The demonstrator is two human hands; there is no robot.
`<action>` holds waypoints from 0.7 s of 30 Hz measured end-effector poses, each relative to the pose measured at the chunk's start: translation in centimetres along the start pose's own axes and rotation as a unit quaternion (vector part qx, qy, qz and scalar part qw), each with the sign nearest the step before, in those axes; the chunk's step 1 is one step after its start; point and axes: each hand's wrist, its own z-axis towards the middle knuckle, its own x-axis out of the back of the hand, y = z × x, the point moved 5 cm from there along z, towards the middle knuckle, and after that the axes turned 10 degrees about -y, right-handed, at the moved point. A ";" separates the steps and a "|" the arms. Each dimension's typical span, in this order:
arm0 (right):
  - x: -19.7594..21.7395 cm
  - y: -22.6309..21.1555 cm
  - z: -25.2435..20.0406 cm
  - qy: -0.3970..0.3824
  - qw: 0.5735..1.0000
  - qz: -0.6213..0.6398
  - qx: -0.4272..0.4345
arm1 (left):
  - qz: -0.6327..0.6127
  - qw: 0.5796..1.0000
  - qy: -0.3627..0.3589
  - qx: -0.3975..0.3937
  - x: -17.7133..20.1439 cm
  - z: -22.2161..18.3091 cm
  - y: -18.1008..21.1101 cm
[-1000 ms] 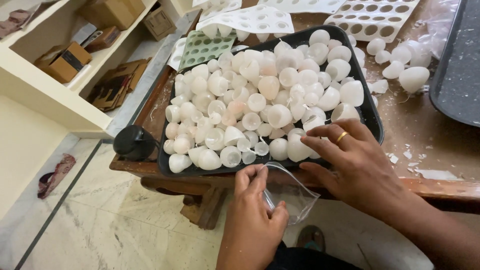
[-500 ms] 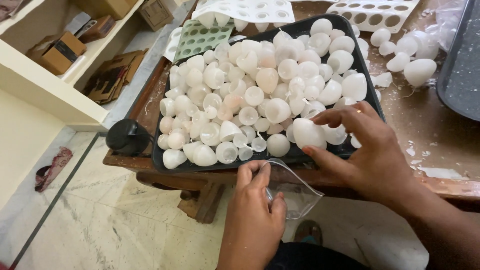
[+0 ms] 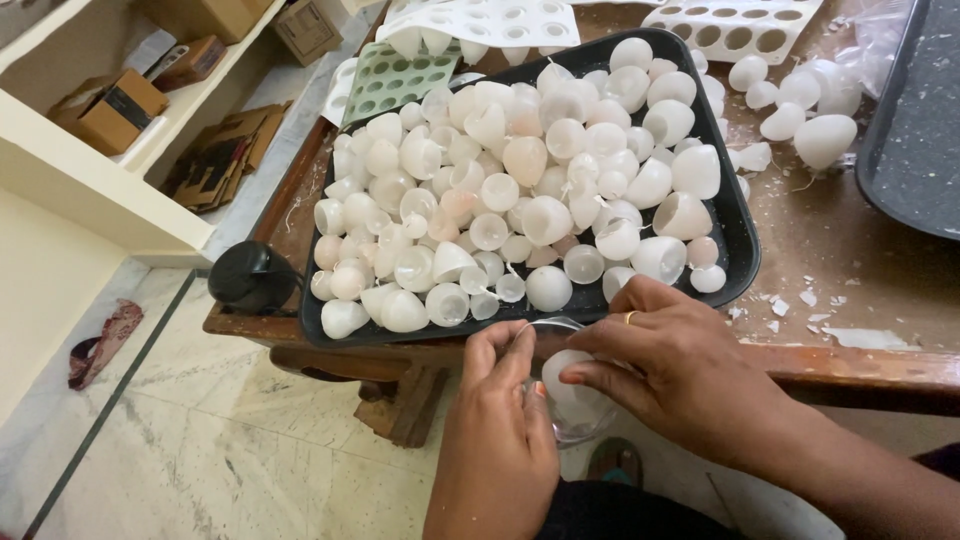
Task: The person picks up small white egg-shaped objects from a tray and table, placing them into plastic bags. After filling each bag, the person seals the zipper closure and sets it aside.
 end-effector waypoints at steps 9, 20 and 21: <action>2.6 -0.4 1.2 0.171 0.967 -0.095 0.162 | -0.019 0.999 -0.023 0.040 0.2 0.0 -0.4; 0.2 -2.6 5.5 0.024 0.928 -0.287 0.234 | -0.002 1.000 -0.005 0.012 0.2 -0.1 -3.1; 0.5 -2.9 5.4 0.023 0.928 -0.287 0.235 | -0.003 1.000 -0.005 0.012 0.3 -0.1 -3.1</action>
